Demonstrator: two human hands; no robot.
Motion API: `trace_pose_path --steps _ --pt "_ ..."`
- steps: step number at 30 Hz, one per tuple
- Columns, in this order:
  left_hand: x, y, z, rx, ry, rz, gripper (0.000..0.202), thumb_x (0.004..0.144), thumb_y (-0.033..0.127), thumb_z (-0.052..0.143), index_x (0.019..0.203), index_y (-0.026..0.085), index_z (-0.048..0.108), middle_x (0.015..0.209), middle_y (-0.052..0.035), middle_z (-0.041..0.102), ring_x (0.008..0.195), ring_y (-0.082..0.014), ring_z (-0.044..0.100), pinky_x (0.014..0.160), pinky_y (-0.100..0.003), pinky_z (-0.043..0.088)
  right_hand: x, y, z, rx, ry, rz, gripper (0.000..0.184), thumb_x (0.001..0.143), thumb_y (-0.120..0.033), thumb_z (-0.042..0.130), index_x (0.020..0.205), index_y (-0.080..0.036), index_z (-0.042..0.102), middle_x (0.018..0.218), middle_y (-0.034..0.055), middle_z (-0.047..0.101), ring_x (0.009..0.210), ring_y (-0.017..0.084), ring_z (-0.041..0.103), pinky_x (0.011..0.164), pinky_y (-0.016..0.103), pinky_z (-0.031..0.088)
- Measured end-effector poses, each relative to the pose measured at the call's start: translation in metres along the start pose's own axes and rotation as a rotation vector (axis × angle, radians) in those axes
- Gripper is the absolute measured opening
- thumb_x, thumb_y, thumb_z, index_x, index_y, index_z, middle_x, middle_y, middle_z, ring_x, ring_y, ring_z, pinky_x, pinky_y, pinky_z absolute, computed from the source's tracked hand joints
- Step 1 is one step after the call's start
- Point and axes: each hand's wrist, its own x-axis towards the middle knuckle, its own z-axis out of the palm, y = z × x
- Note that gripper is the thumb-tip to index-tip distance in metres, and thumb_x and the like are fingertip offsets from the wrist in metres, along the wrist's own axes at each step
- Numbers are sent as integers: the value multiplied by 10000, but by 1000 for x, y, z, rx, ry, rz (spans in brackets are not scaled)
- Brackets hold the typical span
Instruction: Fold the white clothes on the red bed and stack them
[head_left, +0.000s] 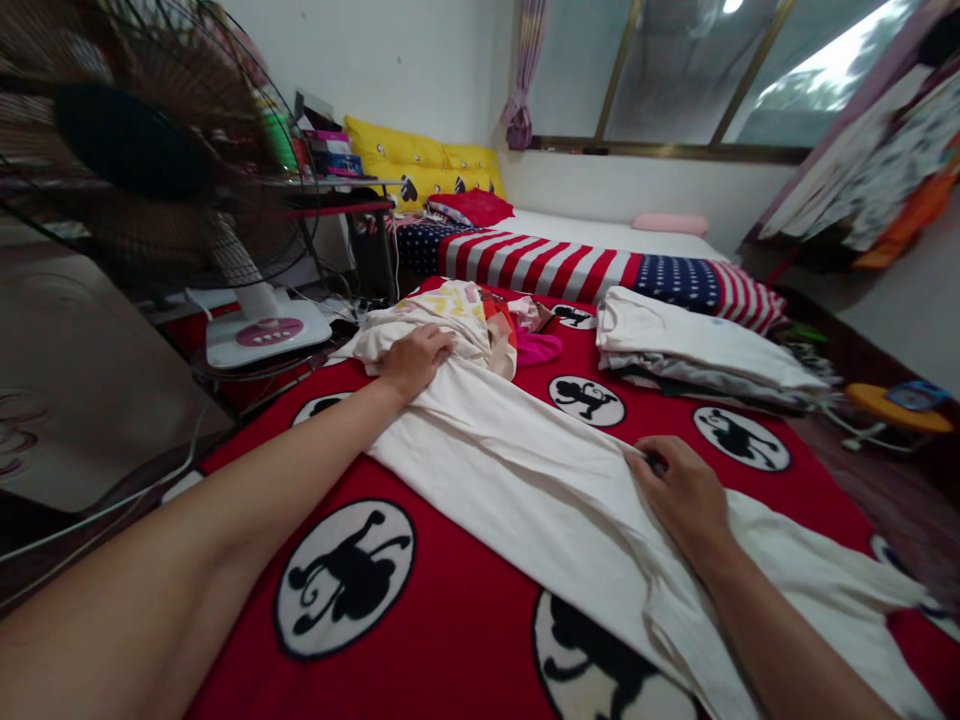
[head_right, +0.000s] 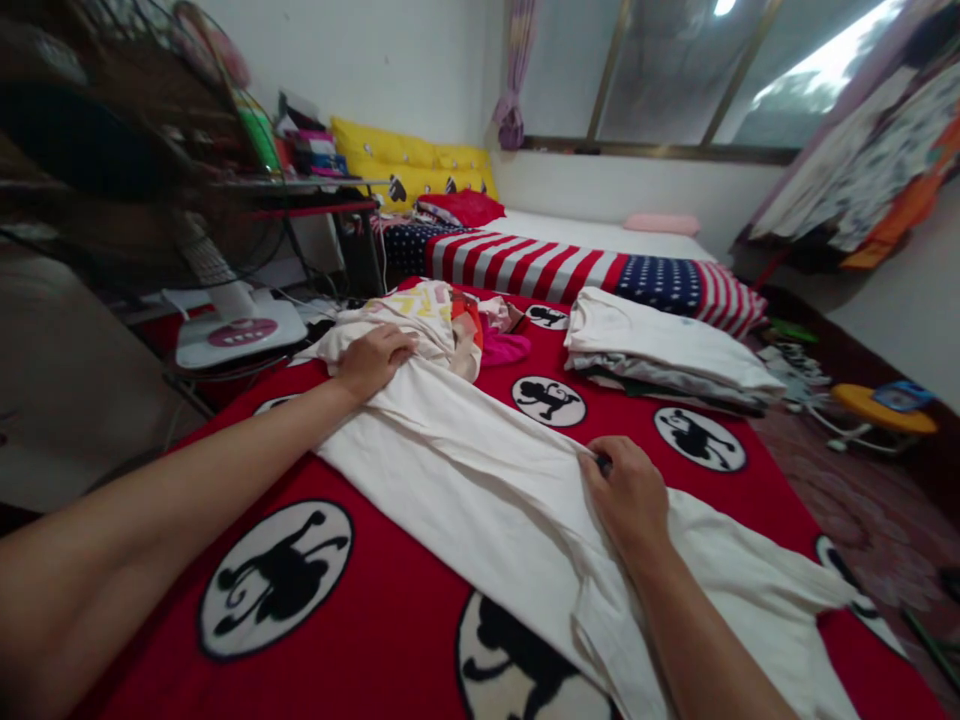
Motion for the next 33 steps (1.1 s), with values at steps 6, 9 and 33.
trace_pose_path --steps 6,9,33 --pt "4 5 -5 66 -157 -3 222 898 215 449 976 202 657 1021 -70 616 892 -209 596 670 -284 430 3 2 1 -19 -52 -62 257 864 -375 462 898 -180 628 963 85 644 882 229 593 781 355 460" --pt "1 1 -28 22 -135 -71 220 869 285 508 1001 216 671 1054 -58 630 887 -196 606 708 -277 440 1 -4 -10 2 -54 -67 268 841 -371 486 952 -174 630 1005 98 650 927 248 602 804 377 463" --pt "-52 -16 -48 -10 -530 -388 414 744 559 581 865 166 626 839 -9 679 745 -166 597 600 -215 402 -84 -12 -122 166 -336 90 185 797 -365 580 860 -210 660 791 35 692 660 171 631 619 287 499"
